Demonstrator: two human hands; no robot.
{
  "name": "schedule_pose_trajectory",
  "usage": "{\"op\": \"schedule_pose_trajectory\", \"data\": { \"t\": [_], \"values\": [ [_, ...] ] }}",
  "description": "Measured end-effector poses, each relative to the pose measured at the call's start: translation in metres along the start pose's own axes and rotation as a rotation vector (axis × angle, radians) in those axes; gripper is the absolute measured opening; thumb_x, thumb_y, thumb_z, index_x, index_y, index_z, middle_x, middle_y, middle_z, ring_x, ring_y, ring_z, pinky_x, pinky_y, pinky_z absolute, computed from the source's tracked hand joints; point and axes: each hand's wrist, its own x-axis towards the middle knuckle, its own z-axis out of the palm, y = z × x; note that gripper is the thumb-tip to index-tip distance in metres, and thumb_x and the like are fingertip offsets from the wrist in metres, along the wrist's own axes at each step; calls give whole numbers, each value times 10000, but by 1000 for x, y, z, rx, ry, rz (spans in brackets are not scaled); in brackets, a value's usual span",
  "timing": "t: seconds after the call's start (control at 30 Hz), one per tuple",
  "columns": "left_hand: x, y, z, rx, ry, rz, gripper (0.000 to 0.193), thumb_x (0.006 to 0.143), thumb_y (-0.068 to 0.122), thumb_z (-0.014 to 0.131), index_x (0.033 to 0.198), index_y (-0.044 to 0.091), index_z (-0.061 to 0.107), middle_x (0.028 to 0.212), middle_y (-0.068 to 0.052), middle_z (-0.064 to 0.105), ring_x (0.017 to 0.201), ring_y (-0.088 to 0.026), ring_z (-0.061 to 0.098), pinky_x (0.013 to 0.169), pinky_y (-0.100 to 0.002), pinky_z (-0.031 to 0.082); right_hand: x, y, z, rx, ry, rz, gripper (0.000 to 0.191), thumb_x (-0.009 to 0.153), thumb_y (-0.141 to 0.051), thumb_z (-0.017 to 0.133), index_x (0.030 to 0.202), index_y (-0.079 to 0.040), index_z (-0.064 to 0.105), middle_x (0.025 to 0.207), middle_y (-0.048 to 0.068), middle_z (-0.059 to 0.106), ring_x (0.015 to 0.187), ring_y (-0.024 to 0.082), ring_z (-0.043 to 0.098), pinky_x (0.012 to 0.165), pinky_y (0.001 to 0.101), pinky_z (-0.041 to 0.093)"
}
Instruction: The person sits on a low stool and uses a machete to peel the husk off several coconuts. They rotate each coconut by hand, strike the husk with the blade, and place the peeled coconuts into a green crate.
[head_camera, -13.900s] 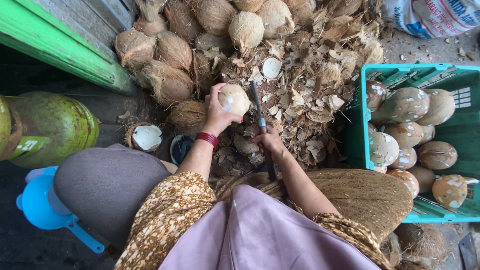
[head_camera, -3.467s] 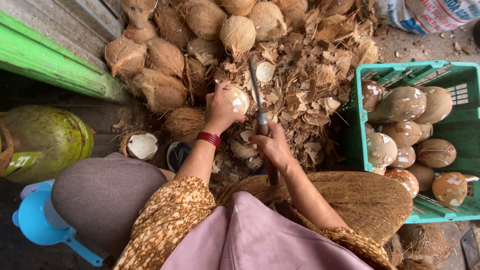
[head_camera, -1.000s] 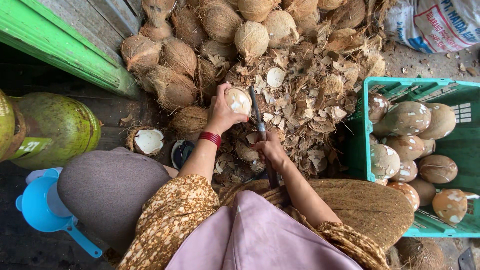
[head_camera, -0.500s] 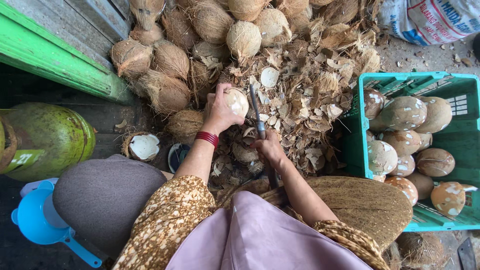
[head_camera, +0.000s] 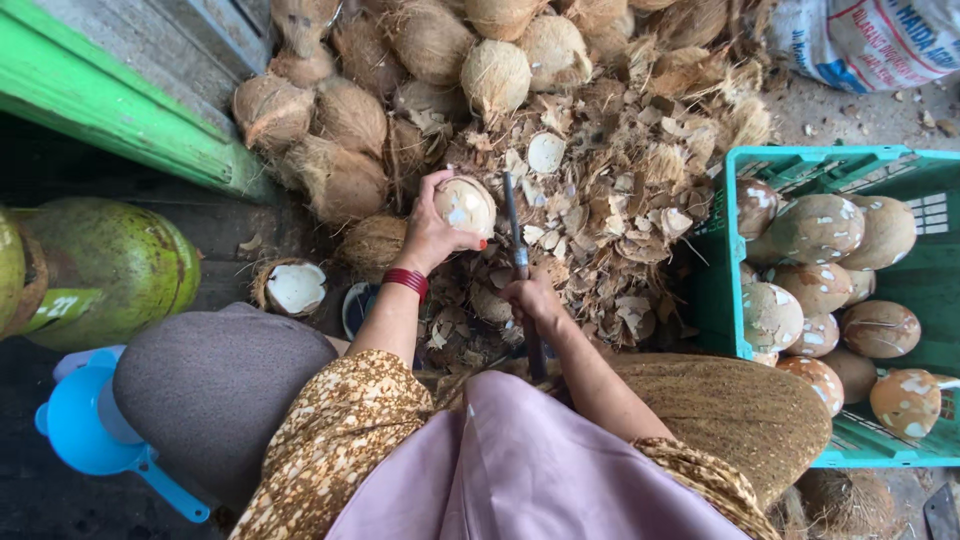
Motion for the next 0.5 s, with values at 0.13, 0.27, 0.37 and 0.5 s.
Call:
{"op": "schedule_pose_trajectory", "data": {
  "t": [0.13, 0.27, 0.37, 0.5],
  "values": [
    [-2, -1, 2, 97, 16, 15, 1171, 409, 152, 1016, 1398, 232, 394, 1322, -167, 529, 1250, -348, 518, 1075, -465, 479, -9, -11, -7, 16, -4, -12, 195, 780, 27, 688, 846, -49, 521, 557, 33, 508, 383, 152, 450, 345, 298, 376],
    [0, 7, 7, 128, 10, -99, 1150, 448, 136, 983, 1413, 240, 366, 1291, -158, 510, 1220, -344, 532, 1074, -466, 501, -29, -22, -14, -131, 56, -323, 214, 788, -3, 752, 805, -29, 541, 580, 17, 571, 426, 126, 517, 381, 275, 416],
    [-1, 14, 7, 112, -5, -180, 1163, 440, 121, 966, 1418, 257, 351, 1306, -152, 472, 1225, -337, 529, 1056, -469, 516, -28, -18, -9, -248, 79, -794, 181, 925, 12, 677, 835, -44, 531, 705, 15, 594, 577, 130, 572, 551, 256, 536],
    [-7, 16, 7, 116, 20, -146, 1147, 443, 97, 964, 1406, 282, 371, 1326, -147, 464, 1225, -344, 532, 1053, -478, 519, -13, -9, 3, -110, -25, -68, 142, 781, 24, 628, 864, -57, 546, 610, 8, 543, 432, 133, 487, 389, 298, 424]
  ]
}}
